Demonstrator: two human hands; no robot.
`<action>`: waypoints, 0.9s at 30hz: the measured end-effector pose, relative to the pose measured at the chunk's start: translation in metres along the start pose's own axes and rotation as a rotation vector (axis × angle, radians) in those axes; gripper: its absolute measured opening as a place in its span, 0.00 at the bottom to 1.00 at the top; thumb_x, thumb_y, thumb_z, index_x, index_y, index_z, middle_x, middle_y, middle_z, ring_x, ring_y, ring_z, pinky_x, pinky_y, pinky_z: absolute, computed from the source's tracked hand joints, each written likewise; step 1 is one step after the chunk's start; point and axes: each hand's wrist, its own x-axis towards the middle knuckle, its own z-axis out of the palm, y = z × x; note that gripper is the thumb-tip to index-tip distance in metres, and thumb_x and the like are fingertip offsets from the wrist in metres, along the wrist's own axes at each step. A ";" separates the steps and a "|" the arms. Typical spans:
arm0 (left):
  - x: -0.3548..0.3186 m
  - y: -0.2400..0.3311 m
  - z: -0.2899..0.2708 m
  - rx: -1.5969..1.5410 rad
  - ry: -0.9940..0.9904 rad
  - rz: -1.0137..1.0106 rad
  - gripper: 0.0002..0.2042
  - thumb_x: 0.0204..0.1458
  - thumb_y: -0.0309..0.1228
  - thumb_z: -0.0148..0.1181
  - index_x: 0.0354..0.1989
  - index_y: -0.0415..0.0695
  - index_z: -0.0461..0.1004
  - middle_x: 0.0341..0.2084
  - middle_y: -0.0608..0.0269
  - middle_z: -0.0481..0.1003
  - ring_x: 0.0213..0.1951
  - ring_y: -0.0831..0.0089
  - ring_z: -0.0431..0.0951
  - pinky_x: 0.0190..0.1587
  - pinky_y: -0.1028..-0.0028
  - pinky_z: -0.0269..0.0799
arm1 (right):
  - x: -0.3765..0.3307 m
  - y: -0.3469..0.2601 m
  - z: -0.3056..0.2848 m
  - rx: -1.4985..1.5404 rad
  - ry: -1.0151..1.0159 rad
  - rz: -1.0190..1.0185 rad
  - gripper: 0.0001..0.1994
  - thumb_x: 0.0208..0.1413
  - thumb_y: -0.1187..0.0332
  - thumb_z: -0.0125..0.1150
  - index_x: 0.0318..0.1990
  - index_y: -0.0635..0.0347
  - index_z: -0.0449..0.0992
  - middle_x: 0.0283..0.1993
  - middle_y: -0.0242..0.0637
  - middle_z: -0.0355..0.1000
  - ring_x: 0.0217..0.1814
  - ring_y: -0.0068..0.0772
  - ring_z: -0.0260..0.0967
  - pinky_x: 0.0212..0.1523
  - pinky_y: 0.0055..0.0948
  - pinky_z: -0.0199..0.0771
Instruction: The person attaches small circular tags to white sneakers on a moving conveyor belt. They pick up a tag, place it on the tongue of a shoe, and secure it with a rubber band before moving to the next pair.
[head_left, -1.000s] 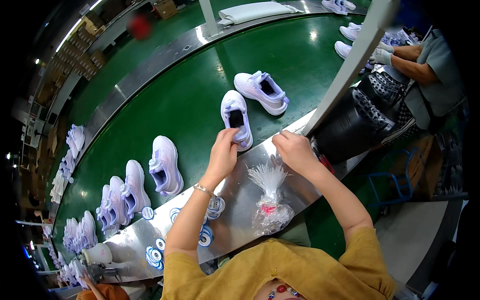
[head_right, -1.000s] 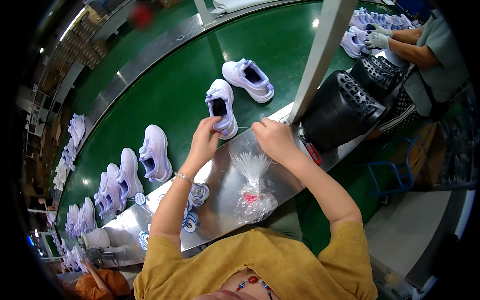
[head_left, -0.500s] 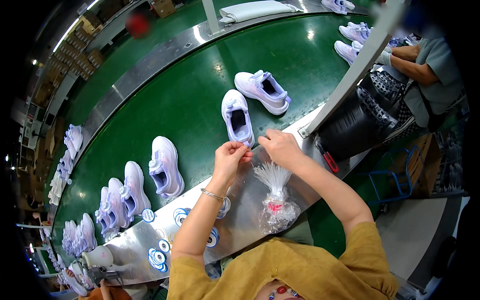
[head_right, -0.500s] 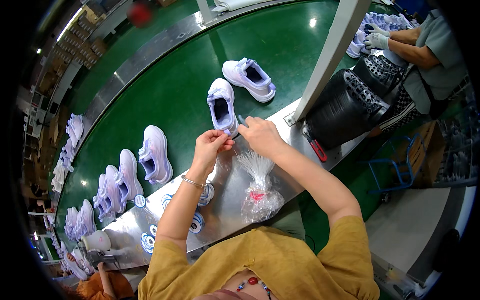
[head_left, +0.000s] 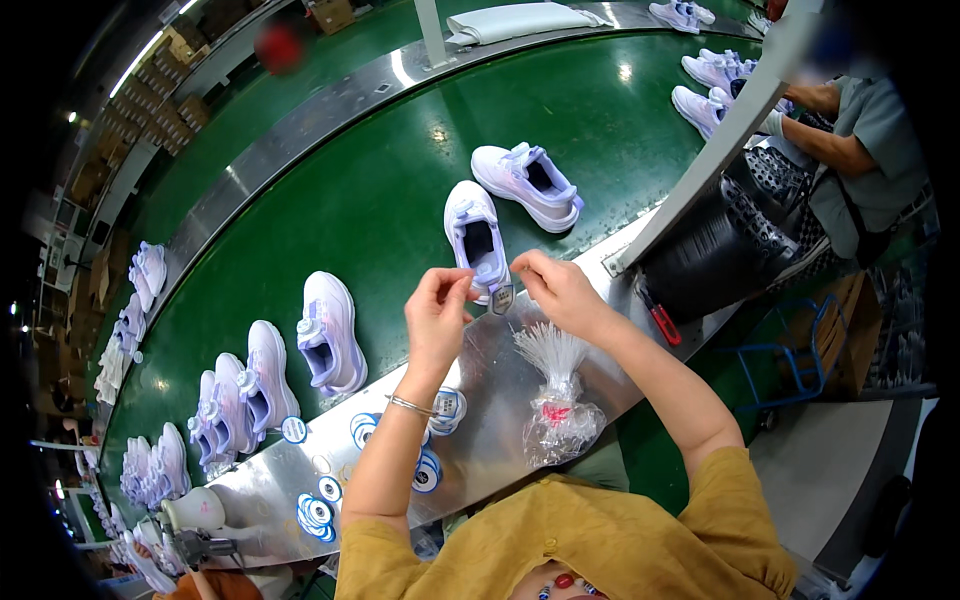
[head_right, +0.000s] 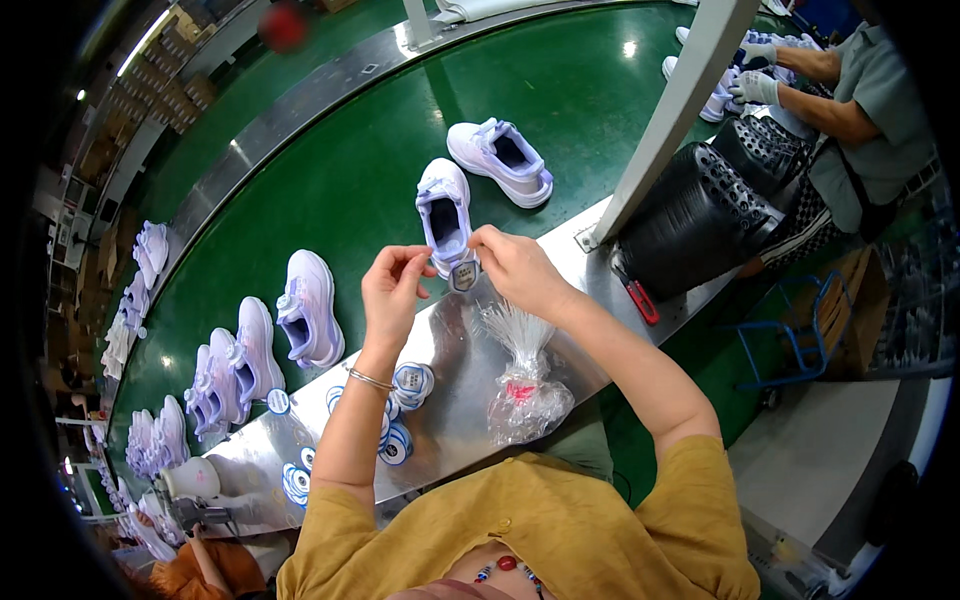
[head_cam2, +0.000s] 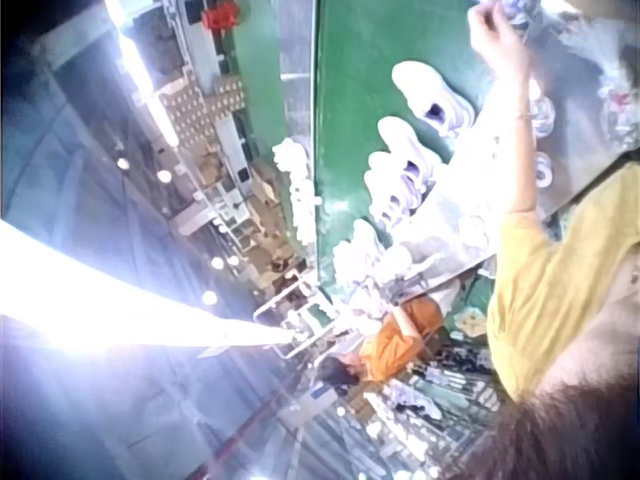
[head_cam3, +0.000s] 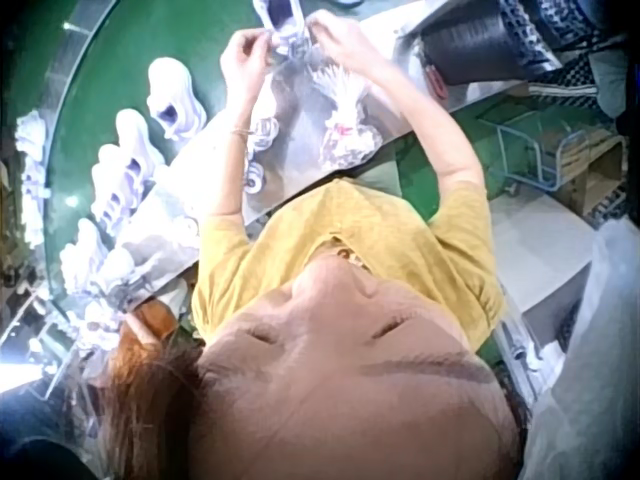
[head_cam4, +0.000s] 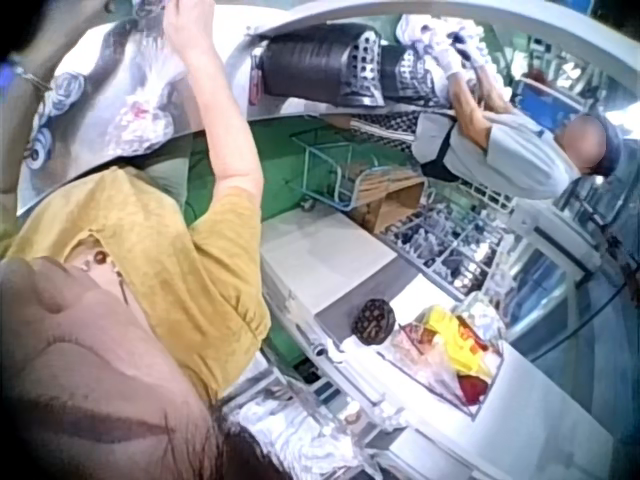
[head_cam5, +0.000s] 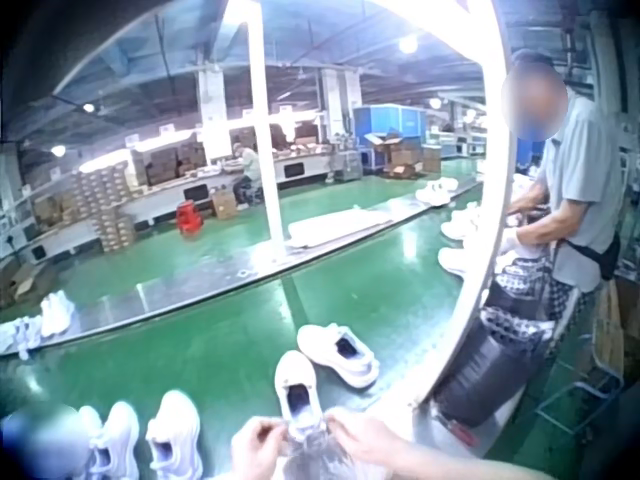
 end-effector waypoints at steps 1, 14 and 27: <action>0.000 0.000 0.004 -0.045 -0.036 0.056 0.04 0.58 0.23 0.53 0.38 0.37 0.72 0.30 0.64 0.76 0.30 0.81 0.78 0.24 0.83 0.71 | 0.003 -0.005 0.003 0.018 -0.005 -0.011 0.06 0.58 0.74 0.50 0.42 0.64 0.70 0.28 0.44 0.72 0.28 0.36 0.71 0.31 0.30 0.70; 0.002 -0.009 0.002 -0.243 -0.127 -0.158 0.02 0.58 0.23 0.53 0.36 0.37 0.69 0.28 0.63 0.75 0.23 0.83 0.72 0.22 0.84 0.68 | 0.012 -0.013 0.013 0.683 -0.007 0.411 0.06 0.58 0.71 0.56 0.41 0.63 0.72 0.28 0.31 0.72 0.20 0.11 0.58 0.18 0.13 0.55; -0.011 -0.007 -0.023 -0.126 -0.022 -0.115 0.06 0.56 0.25 0.58 0.40 0.39 0.78 0.25 0.68 0.76 0.24 0.86 0.70 0.24 0.85 0.64 | 0.014 -0.022 0.040 0.751 -0.029 0.383 0.04 0.53 0.74 0.62 0.33 0.64 0.75 0.32 0.30 0.73 0.35 0.16 0.68 0.36 0.18 0.67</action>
